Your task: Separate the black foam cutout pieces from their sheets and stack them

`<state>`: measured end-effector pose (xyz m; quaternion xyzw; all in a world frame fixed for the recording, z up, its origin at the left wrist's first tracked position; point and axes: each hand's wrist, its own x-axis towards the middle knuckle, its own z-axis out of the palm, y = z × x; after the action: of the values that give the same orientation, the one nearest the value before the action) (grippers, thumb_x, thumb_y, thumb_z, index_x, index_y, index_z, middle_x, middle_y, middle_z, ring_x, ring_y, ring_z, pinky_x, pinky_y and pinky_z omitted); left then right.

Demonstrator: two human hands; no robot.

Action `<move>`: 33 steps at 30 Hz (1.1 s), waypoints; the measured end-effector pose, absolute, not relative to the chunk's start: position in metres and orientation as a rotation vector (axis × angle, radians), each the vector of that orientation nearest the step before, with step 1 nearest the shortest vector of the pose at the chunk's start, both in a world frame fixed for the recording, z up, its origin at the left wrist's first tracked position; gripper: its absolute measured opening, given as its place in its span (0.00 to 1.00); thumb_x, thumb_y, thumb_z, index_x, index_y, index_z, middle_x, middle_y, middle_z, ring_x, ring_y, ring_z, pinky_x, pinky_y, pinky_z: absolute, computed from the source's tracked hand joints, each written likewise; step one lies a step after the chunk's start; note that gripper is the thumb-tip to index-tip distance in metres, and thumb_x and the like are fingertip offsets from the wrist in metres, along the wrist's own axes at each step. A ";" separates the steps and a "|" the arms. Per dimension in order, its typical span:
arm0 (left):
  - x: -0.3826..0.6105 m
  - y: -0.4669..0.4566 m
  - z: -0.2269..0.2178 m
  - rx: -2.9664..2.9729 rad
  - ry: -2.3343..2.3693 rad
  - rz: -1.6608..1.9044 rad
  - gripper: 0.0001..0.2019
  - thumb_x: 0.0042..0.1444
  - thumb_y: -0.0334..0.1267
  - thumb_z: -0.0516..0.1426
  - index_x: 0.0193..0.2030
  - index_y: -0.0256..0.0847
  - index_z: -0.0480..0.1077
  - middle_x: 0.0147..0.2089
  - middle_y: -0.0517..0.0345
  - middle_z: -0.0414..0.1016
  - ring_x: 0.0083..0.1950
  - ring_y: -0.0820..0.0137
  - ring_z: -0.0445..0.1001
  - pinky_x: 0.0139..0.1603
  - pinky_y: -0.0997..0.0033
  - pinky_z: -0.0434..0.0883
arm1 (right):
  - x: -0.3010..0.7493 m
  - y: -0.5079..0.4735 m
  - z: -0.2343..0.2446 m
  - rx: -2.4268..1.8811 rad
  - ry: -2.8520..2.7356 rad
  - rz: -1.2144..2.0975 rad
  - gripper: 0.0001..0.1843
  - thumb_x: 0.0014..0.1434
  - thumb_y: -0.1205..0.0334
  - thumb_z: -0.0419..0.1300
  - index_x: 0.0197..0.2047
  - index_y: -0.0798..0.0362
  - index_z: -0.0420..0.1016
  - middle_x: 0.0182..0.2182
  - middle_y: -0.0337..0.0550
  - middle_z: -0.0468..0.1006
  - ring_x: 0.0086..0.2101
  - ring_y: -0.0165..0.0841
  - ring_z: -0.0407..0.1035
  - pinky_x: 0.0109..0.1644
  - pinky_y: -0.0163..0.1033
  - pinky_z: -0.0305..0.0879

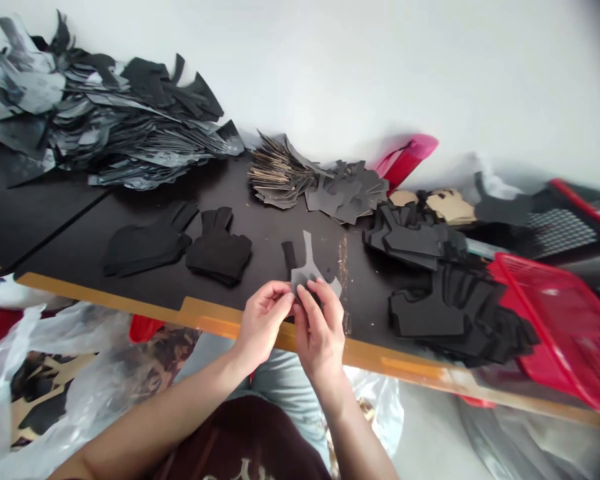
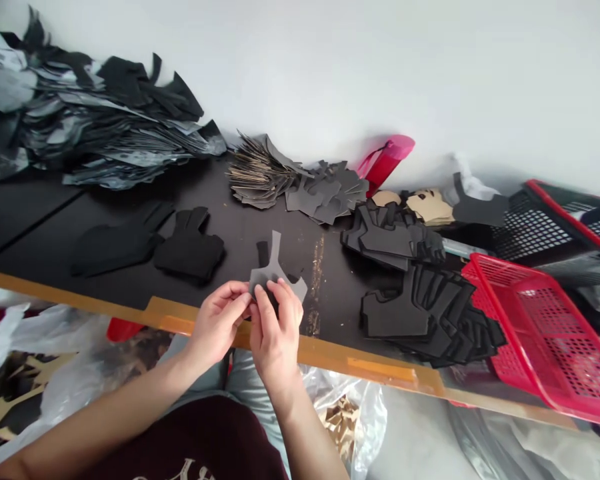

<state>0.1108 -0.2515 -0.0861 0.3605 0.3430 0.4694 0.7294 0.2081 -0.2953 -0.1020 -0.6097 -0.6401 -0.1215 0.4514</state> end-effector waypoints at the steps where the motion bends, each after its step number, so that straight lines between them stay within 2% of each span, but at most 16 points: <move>1: 0.109 -0.252 -0.087 0.811 0.757 1.040 0.05 0.51 0.36 0.61 0.30 0.38 0.70 0.30 0.64 0.69 0.31 0.78 0.67 0.34 0.81 0.68 | 0.207 -0.296 -0.103 -1.504 -1.589 -0.299 0.19 0.59 0.72 0.57 0.53 0.53 0.69 0.50 0.52 0.69 0.56 0.42 0.63 0.56 0.52 0.67; 8: 0.097 -0.258 -0.096 1.177 0.736 1.057 0.04 0.57 0.33 0.55 0.30 0.40 0.68 0.37 0.59 0.68 0.39 0.73 0.66 0.41 0.76 0.65 | 0.198 -0.311 -0.107 -1.487 -1.466 -0.146 0.17 0.59 0.73 0.56 0.51 0.52 0.71 0.49 0.50 0.72 0.53 0.38 0.67 0.54 0.47 0.70; 12: 0.093 -0.264 -0.094 1.339 0.747 0.997 0.06 0.57 0.34 0.55 0.29 0.40 0.65 0.37 0.58 0.64 0.34 0.74 0.63 0.34 0.76 0.62 | 0.193 -0.321 -0.101 -1.478 -1.361 -0.023 0.15 0.58 0.73 0.56 0.48 0.52 0.71 0.46 0.48 0.74 0.48 0.35 0.71 0.51 0.44 0.73; 15: 0.094 -0.268 -0.092 1.378 0.759 0.959 0.06 0.56 0.35 0.55 0.29 0.40 0.64 0.38 0.57 0.63 0.30 0.74 0.61 0.30 0.75 0.61 | 0.193 -0.326 -0.095 -1.480 -1.296 0.055 0.12 0.58 0.73 0.56 0.44 0.52 0.72 0.43 0.47 0.75 0.46 0.34 0.72 0.49 0.45 0.73; 20: 0.102 -0.269 -0.095 1.307 0.759 0.974 0.06 0.54 0.31 0.54 0.27 0.39 0.63 0.35 0.58 0.66 0.34 0.73 0.65 0.35 0.74 0.63 | 0.200 -0.329 -0.092 -1.490 -1.007 0.393 0.03 0.59 0.66 0.56 0.35 0.53 0.71 0.39 0.44 0.76 0.42 0.33 0.72 0.48 0.43 0.70; 22: 0.105 -0.269 -0.098 1.193 0.722 0.975 0.07 0.54 0.30 0.54 0.26 0.39 0.63 0.35 0.58 0.67 0.36 0.72 0.66 0.37 0.74 0.64 | 0.202 -0.328 -0.092 -1.497 -0.860 0.511 0.05 0.60 0.62 0.56 0.35 0.53 0.71 0.38 0.44 0.76 0.40 0.32 0.72 0.45 0.41 0.70; 25: 0.108 -0.269 -0.101 1.012 0.619 0.935 0.05 0.55 0.34 0.56 0.31 0.39 0.64 0.35 0.59 0.67 0.37 0.72 0.67 0.41 0.72 0.66 | 0.200 -0.327 -0.091 -1.521 -0.832 0.478 0.05 0.60 0.61 0.56 0.36 0.53 0.71 0.38 0.43 0.75 0.40 0.31 0.71 0.45 0.39 0.68; 28: 0.110 -0.270 -0.098 0.982 0.602 0.901 0.09 0.54 0.40 0.60 0.37 0.40 0.65 0.33 0.61 0.66 0.36 0.73 0.66 0.41 0.73 0.67 | 0.196 -0.326 -0.090 -1.533 -0.967 0.312 0.04 0.60 0.65 0.56 0.37 0.52 0.71 0.39 0.43 0.75 0.42 0.31 0.70 0.48 0.39 0.66; 30: 0.111 -0.270 -0.092 1.056 0.654 0.918 0.08 0.55 0.40 0.59 0.35 0.40 0.65 0.32 0.62 0.66 0.35 0.74 0.66 0.40 0.76 0.67 | 0.196 -0.326 -0.089 -1.526 -1.008 0.281 0.04 0.60 0.65 0.55 0.38 0.52 0.71 0.39 0.44 0.74 0.41 0.31 0.70 0.47 0.39 0.67; 33: 0.111 -0.269 -0.085 1.217 0.759 0.898 0.09 0.58 0.40 0.56 0.30 0.39 0.64 0.30 0.61 0.67 0.34 0.74 0.68 0.38 0.76 0.68 | 0.203 -0.327 -0.087 -1.560 -0.887 0.436 0.07 0.60 0.60 0.55 0.38 0.53 0.71 0.38 0.44 0.75 0.38 0.31 0.70 0.43 0.38 0.67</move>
<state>0.1114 -0.2694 -0.0854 0.5385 0.3356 0.3972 0.6630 0.2033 -0.3275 -0.0873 -0.6738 -0.3832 0.1882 0.6030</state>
